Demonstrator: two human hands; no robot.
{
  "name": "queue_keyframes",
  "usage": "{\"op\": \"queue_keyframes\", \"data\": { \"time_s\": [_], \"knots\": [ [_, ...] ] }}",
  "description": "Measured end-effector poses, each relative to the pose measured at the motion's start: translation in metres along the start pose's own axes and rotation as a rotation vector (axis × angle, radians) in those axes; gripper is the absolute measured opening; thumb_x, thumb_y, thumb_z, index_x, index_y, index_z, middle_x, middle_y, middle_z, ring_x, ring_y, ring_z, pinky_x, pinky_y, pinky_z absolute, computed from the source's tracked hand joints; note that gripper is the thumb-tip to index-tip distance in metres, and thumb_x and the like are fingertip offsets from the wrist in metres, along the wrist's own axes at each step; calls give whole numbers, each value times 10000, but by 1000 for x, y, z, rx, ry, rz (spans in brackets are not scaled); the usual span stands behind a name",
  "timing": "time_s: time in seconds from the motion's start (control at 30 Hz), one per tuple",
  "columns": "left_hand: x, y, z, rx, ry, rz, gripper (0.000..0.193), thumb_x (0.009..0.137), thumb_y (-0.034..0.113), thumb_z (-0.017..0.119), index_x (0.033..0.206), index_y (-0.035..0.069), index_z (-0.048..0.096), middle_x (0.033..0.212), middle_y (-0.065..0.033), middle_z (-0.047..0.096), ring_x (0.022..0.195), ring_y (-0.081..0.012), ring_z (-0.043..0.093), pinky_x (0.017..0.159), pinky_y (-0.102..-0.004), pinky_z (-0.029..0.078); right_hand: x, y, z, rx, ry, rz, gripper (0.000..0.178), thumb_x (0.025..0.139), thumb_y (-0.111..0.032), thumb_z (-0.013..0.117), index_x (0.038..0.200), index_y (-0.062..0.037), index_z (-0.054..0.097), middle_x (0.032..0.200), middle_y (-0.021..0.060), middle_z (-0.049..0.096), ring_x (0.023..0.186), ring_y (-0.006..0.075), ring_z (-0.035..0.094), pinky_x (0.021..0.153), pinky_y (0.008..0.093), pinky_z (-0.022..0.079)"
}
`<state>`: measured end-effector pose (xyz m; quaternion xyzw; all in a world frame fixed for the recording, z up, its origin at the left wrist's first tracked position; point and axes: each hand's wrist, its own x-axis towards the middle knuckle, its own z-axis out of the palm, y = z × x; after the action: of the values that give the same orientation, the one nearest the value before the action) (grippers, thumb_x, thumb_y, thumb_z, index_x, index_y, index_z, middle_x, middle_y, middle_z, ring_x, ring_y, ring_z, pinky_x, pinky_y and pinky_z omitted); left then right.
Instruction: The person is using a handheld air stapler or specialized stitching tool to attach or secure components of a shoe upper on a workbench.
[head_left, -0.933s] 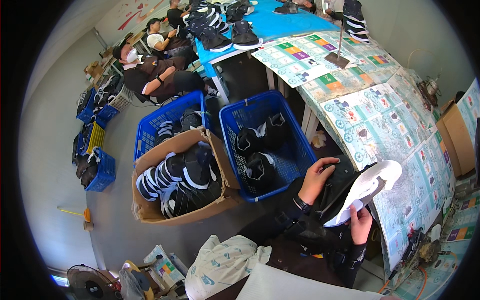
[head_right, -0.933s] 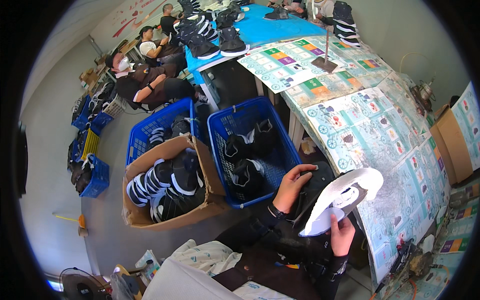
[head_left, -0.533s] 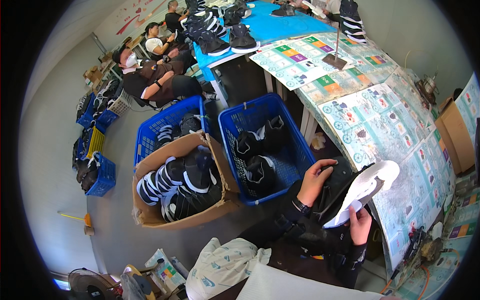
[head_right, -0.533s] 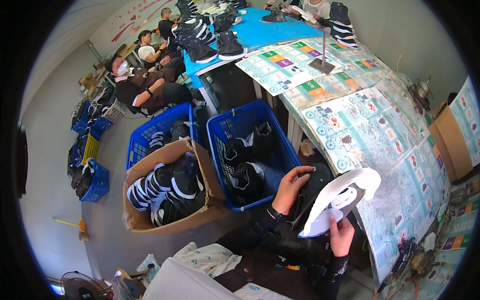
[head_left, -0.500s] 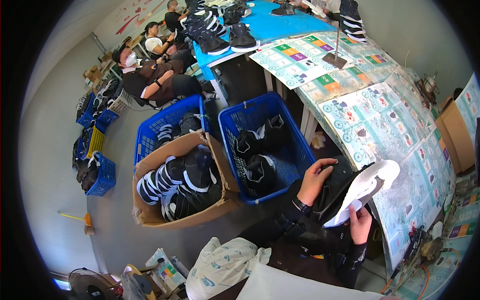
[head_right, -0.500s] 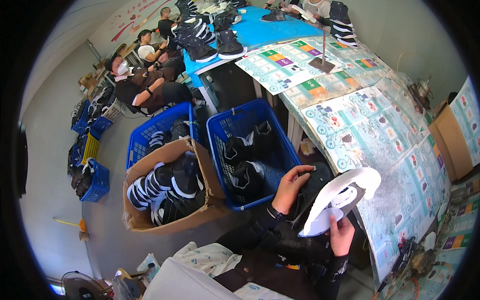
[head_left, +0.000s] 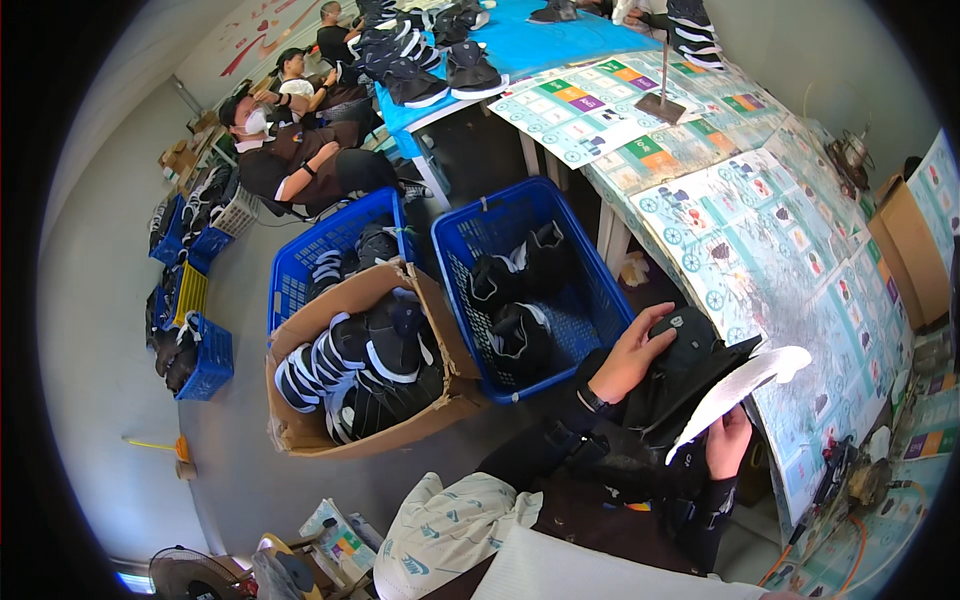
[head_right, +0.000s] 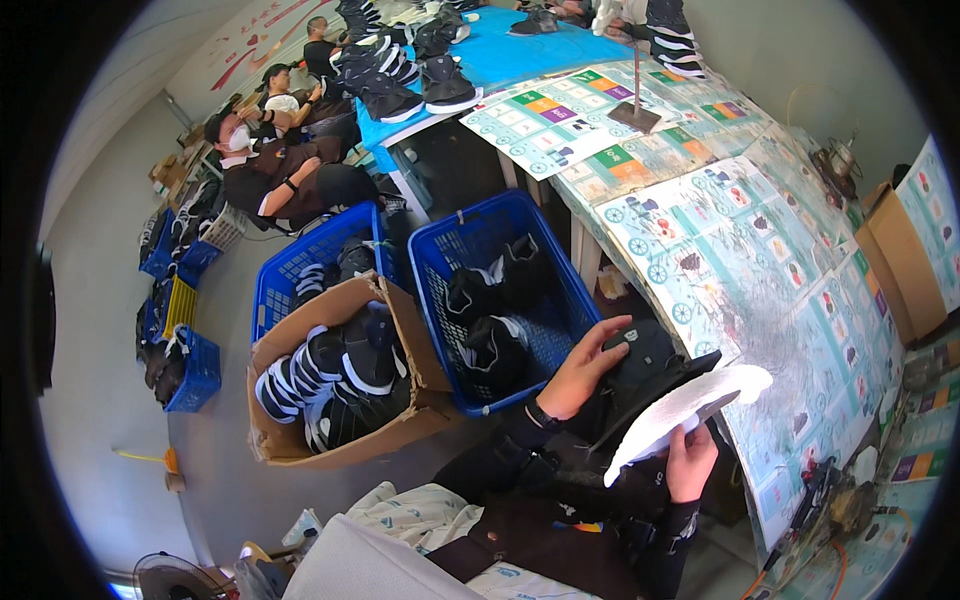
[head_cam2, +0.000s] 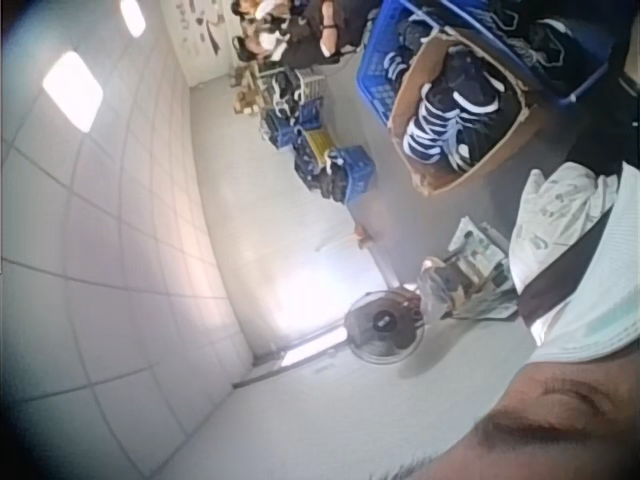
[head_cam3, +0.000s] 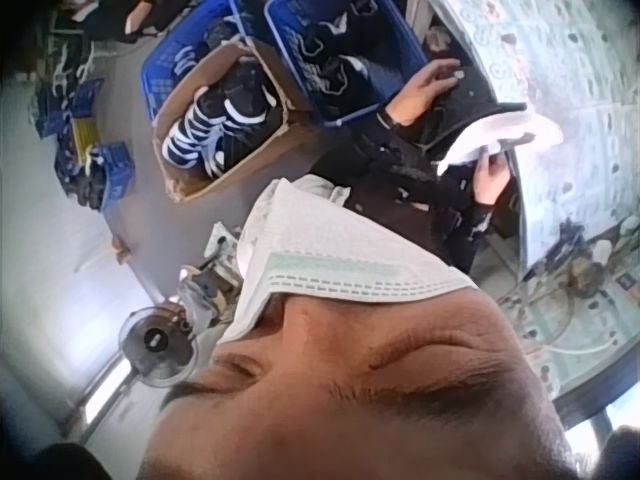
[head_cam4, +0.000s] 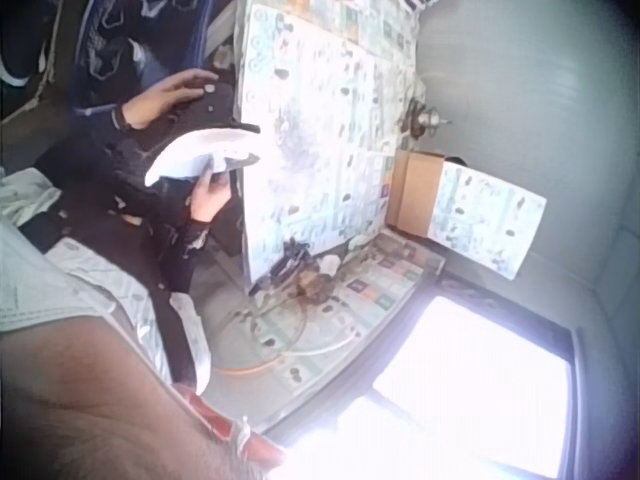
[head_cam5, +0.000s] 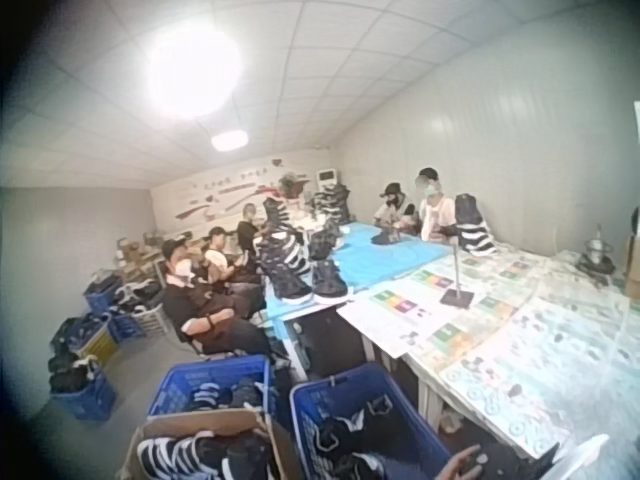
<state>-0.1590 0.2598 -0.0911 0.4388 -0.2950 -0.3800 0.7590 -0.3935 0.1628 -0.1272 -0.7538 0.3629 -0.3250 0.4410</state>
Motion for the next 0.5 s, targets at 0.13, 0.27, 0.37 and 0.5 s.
{"op": "queue_keyframes", "data": {
  "time_s": [0.13,0.27,0.37,0.5],
  "knots": [
    [-6,27,-2,323,170,119,560,1020,50,600,1542,34,397,1356,-73,554,1217,-144,528,1032,-280,436,-2,-1,-1,108,4,155,252,1026,-160,659,1057,91,672,778,76,683,569,99,617,505,276,487],
    [-22,75,-9,492,149,598,790,950,-59,596,1633,43,212,1230,-127,588,980,-161,554,933,-296,449,-1,0,-4,150,35,210,286,1030,-196,664,1085,85,676,795,55,681,561,73,577,488,248,459],
    [-30,104,2,276,-21,1168,747,812,-131,614,1479,-67,283,988,-159,647,764,-190,553,763,-324,469,-2,0,-6,191,21,204,298,1030,-214,669,1081,79,680,783,50,677,554,77,573,487,244,456],
    [-47,143,16,143,-319,1236,352,648,-48,584,992,-77,650,837,-164,673,585,-222,576,546,-307,419,-1,-5,-2,167,38,251,287,1028,-195,670,1090,85,676,783,46,675,580,71,584,492,249,462]
  ]
}}
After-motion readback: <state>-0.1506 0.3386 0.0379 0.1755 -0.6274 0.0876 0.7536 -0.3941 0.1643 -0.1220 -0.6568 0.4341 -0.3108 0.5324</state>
